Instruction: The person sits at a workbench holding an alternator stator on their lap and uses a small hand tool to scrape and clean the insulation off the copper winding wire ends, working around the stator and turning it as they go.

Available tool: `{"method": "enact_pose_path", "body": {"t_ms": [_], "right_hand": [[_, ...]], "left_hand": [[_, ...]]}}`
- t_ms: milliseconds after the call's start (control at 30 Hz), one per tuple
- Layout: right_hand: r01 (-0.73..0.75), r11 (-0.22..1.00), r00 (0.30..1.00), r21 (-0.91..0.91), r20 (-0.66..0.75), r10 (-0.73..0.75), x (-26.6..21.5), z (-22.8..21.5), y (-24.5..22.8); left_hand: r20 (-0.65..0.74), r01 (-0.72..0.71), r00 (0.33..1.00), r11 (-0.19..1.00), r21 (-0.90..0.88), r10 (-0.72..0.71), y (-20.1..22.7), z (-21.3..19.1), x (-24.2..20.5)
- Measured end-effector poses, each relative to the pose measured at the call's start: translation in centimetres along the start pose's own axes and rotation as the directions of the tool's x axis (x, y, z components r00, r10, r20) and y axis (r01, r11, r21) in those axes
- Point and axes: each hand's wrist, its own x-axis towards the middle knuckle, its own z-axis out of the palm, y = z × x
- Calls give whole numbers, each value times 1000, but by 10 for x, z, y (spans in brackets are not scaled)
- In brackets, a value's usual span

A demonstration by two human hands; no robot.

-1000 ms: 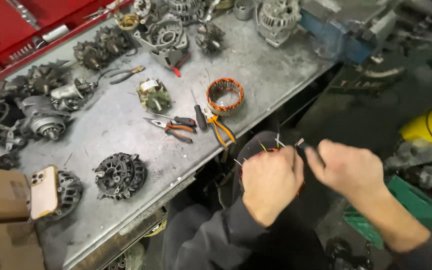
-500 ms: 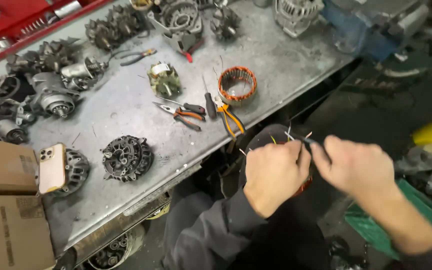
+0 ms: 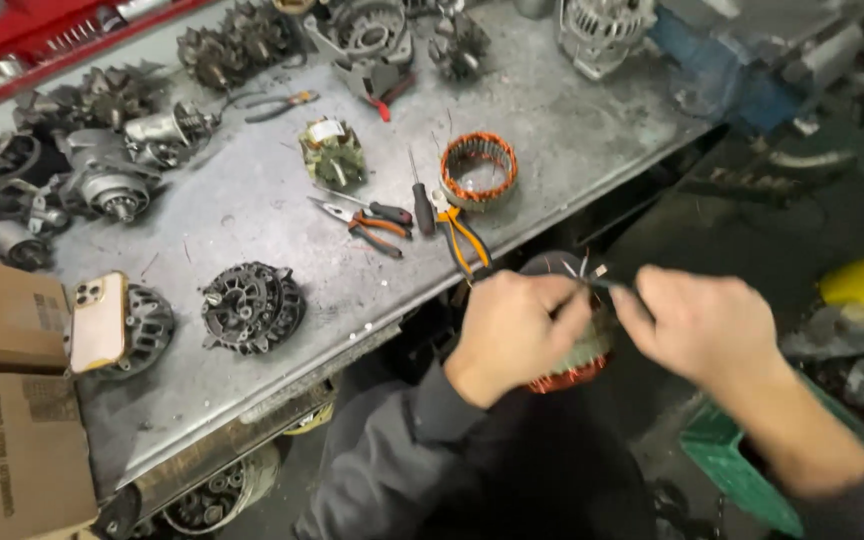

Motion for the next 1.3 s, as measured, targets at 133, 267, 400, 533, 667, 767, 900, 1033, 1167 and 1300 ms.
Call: {"method": "enact_pose_path", "body": {"t_ms": [133, 267, 400, 533, 667, 767, 900, 1033, 1167, 1300], "right_hand": [[-75, 996, 996, -58, -54, 71, 18, 7, 3], [139, 989, 987, 51, -90, -134, 41, 13, 5], [32, 999, 996, -15, -80, -33, 37, 25, 31], [274, 958, 958, 89, -112, -264, 50, 17, -1], [171, 985, 984, -3, -51, -171, 46, 31, 16], [231, 973, 971, -12, -52, -231, 66, 30, -1], [247, 969, 966, 23, -86, -244, 61, 39, 5], [336, 942, 931, -17, -145, -335, 76, 33, -4], [258, 964, 963, -57, -65, -261, 66, 36, 6], [340, 940, 936, -24, -86, -341, 76, 30, -13]], "left_hand": [[93, 76, 994, 986, -148, -63, -19, -14, 6], [160, 48, 987, 932, -360, 11, -44, -15, 9], [244, 139, 969, 882, -450, -28, -63, -20, 7], [285, 104, 957, 861, -498, 49, -73, -25, 8], [252, 156, 968, 823, -546, -17, -83, -23, 3], [226, 119, 974, 837, -534, 6, -93, -29, 10], [301, 205, 953, 814, -544, -39, -89, -20, 0], [235, 147, 972, 808, -571, -11, -95, -28, 5], [264, 148, 964, 793, -591, 16, -87, -25, -7], [244, 138, 970, 847, -513, -10, -92, -29, -1]]}}
